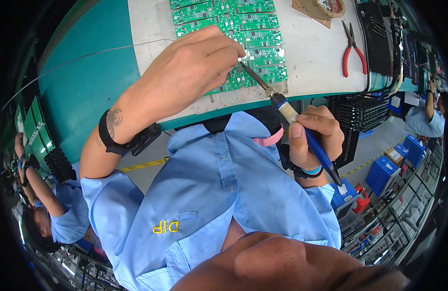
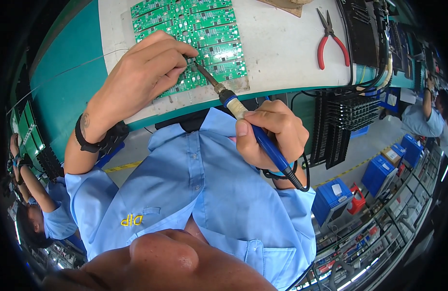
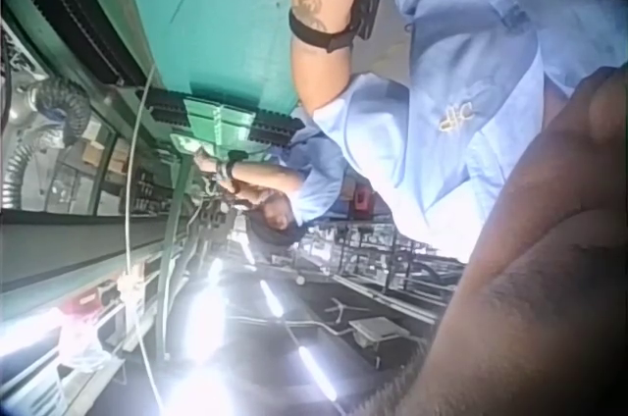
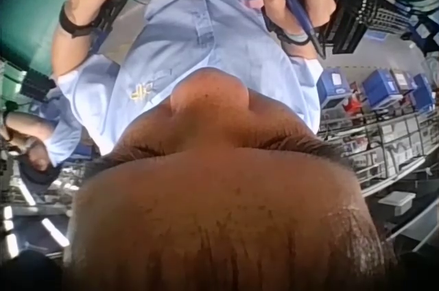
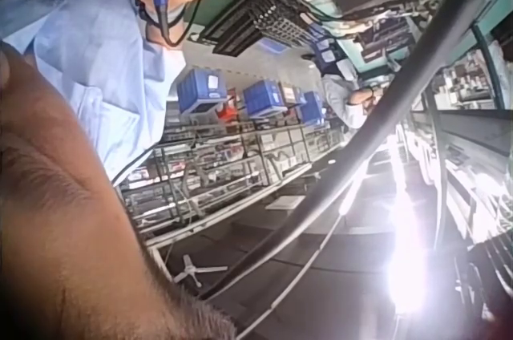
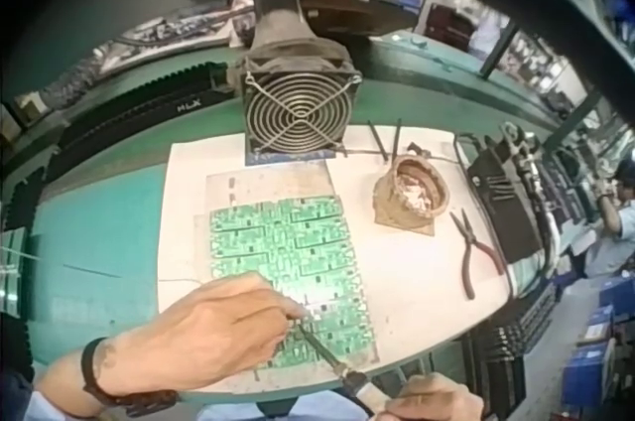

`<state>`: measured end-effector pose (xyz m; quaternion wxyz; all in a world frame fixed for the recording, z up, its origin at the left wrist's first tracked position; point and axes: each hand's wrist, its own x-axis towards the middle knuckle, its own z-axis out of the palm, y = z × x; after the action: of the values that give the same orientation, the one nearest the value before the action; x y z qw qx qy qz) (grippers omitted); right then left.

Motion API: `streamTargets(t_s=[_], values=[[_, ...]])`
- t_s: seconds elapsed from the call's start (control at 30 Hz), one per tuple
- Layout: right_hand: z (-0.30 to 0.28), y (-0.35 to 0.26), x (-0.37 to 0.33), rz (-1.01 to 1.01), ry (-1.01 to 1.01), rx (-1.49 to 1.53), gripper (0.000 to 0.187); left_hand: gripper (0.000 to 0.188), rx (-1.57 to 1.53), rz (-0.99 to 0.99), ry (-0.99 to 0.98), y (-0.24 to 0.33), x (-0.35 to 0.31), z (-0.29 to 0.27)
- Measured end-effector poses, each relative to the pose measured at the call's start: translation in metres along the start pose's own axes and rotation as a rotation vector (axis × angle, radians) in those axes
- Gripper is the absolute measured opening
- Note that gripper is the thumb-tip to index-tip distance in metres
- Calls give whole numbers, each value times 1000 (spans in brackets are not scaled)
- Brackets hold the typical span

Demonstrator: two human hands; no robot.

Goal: Solder electronic components onto a printed circuit board.

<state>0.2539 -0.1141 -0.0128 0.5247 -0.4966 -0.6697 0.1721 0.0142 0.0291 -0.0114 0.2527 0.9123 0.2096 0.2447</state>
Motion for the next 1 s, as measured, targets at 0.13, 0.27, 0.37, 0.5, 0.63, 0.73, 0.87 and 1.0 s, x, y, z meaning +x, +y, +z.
streamTargets(t_s=[0.13, 0.27, 0.37, 0.5, 0.63, 0.73, 0.87, 1.0], values=[[0, 0, 0, -8, -1, -1, 24, 18, 8, -5, -1, 1, 1, 1], [0, -2, -1, -5, -8, -6, 22, 17, -2, -4, 20, 1, 1, 3], [0, -5, -2, 18, -35, -13, 18, 17, -2, -3, 25, 0, 1, 3], [-1, -5, -2, 24, -45, -30, 19, 24, 31, -3, -12, 1, 2, 2], [-1, -6, -2, 15, -42, -30, 18, 24, 36, -4, -6, 2, 2, 3], [-1, -7, -3, 21, -34, -29, 18, 22, 44, 6, -5, 2, 3, 3], [-2, -7, -2, 17, -38, -33, 18, 21, 56, 6, -8, 2, 3, 4], [0, -1, -4, 5, 26, 16, 23, 21, 54, 12, -3, 1, 3, 5]])
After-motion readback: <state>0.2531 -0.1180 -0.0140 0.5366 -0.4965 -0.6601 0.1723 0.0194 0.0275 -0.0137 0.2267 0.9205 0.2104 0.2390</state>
